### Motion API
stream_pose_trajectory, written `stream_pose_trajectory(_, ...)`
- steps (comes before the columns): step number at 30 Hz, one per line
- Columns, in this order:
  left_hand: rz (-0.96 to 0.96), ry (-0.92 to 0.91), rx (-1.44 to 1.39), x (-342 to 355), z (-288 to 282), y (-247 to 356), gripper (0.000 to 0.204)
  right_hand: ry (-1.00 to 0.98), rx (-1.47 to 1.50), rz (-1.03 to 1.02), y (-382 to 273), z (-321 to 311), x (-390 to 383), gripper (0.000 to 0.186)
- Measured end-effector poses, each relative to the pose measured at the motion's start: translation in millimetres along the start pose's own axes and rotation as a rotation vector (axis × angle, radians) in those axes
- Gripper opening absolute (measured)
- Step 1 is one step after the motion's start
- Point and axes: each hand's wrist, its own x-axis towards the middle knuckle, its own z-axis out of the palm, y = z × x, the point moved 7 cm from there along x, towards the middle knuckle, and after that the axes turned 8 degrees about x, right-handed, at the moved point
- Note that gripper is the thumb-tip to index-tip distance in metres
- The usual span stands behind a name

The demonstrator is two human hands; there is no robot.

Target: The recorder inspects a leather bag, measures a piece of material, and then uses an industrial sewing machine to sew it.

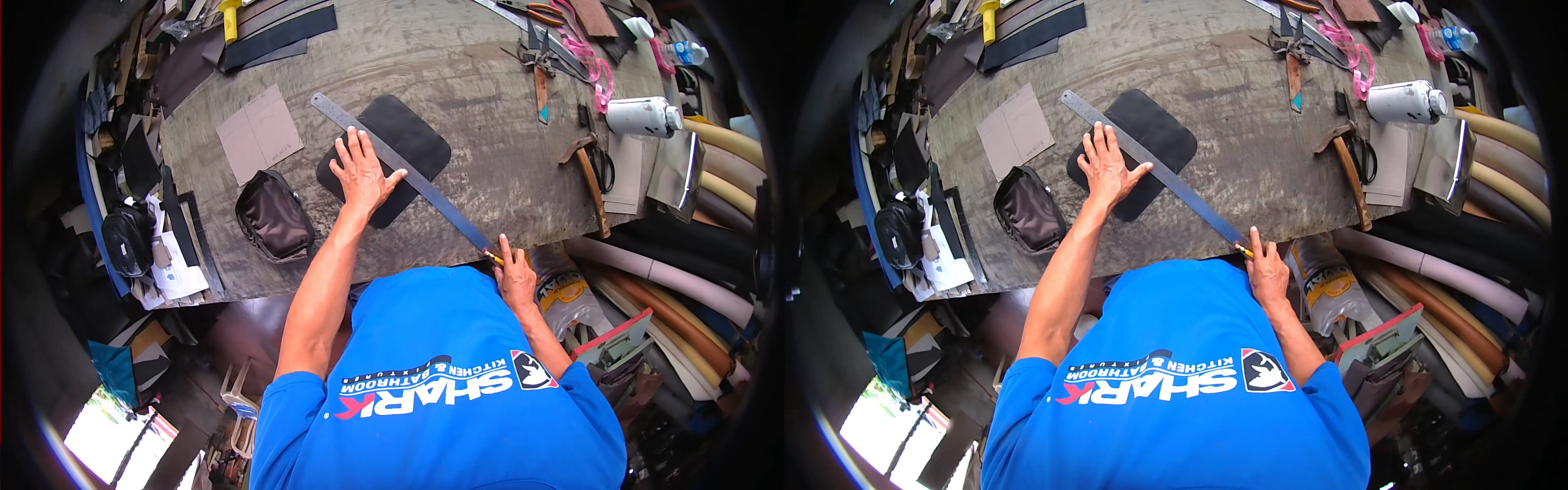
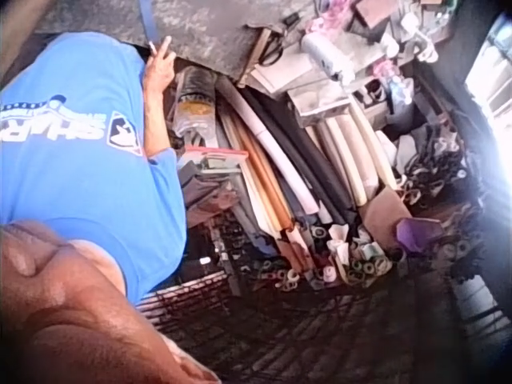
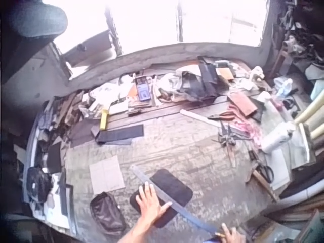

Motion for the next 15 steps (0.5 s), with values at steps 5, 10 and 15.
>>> stream_pose_trajectory(5,0.087,0.199,-0.026,1.8,-3.8,-19.3,0.079,0.073,0.105,-0.034,5.8,4.2,-7.2,0.079)
stream_pose_trajectory(10,-0.195,0.287,-0.138,0.7,-17.9,-71.4,0.061,0.259,0.272,-0.059,27.2,-31.3,7.6,0.064)
stream_pose_trajectory(15,-0.259,0.05,-0.244,8.7,-21.2,-85.9,0.049,0.439,0.162,-0.075,44.0,-75.0,69.9,0.045)
